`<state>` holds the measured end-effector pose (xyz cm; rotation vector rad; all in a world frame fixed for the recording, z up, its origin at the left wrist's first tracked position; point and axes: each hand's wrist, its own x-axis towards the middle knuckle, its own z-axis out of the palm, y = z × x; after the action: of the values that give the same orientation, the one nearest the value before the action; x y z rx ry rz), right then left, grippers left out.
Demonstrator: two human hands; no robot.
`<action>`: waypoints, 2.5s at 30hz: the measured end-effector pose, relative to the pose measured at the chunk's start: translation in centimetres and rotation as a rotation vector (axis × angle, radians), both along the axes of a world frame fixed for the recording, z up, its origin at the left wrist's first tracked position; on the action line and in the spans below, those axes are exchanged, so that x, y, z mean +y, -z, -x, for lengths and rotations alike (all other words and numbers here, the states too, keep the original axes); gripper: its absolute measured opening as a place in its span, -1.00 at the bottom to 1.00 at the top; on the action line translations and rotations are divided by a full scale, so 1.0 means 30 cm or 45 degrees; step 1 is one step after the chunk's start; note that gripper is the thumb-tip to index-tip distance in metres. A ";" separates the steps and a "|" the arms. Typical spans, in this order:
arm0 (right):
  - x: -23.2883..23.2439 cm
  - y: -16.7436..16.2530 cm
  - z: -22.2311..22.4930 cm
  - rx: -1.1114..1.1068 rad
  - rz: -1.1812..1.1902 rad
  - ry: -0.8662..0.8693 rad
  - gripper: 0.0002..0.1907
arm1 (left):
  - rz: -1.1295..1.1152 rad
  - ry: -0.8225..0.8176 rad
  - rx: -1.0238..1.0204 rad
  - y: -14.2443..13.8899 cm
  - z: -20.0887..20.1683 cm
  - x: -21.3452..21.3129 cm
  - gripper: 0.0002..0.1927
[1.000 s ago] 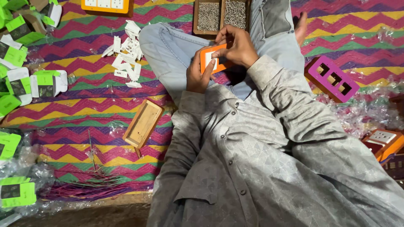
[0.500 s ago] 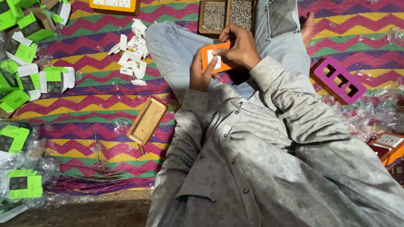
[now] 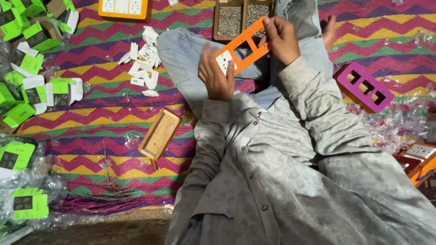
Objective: The person assembles electrical sockets by inserting white plastic modules into orange and red plastic frames and securing them with screws. They handle multiple frames and modules, picking up screws from a wooden box and tightening them by hand.
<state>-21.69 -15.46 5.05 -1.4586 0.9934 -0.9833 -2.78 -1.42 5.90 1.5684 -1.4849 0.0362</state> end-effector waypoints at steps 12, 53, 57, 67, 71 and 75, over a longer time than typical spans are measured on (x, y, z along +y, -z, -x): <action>0.002 -0.031 0.005 -0.170 -0.113 0.045 -0.61 | -0.020 0.194 -0.097 -0.024 0.016 0.011 -0.28; -0.277 0.158 -0.290 1.567 1.130 -0.487 -0.86 | 0.214 0.647 2.347 0.193 -0.153 -0.027 -0.07; -0.279 0.151 -0.286 1.547 1.078 -0.537 -0.83 | 0.215 0.688 2.381 0.198 -0.157 -0.023 -0.07; -0.263 0.108 -0.282 1.415 0.894 -0.588 -0.82 | 0.241 0.711 2.391 0.198 -0.160 -0.026 -0.06; -0.261 0.126 -0.290 1.522 0.830 -0.569 -0.86 | 0.207 0.693 2.410 0.203 -0.164 -0.025 -0.06; -0.262 0.139 -0.284 1.454 0.916 -0.584 -0.86 | 0.208 0.702 2.406 0.201 -0.167 -0.023 -0.06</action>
<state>-13.18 -23.31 0.87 -2.8350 0.9898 -0.0517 2.23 -2.10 -0.14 0.4101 -0.2272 -1.2290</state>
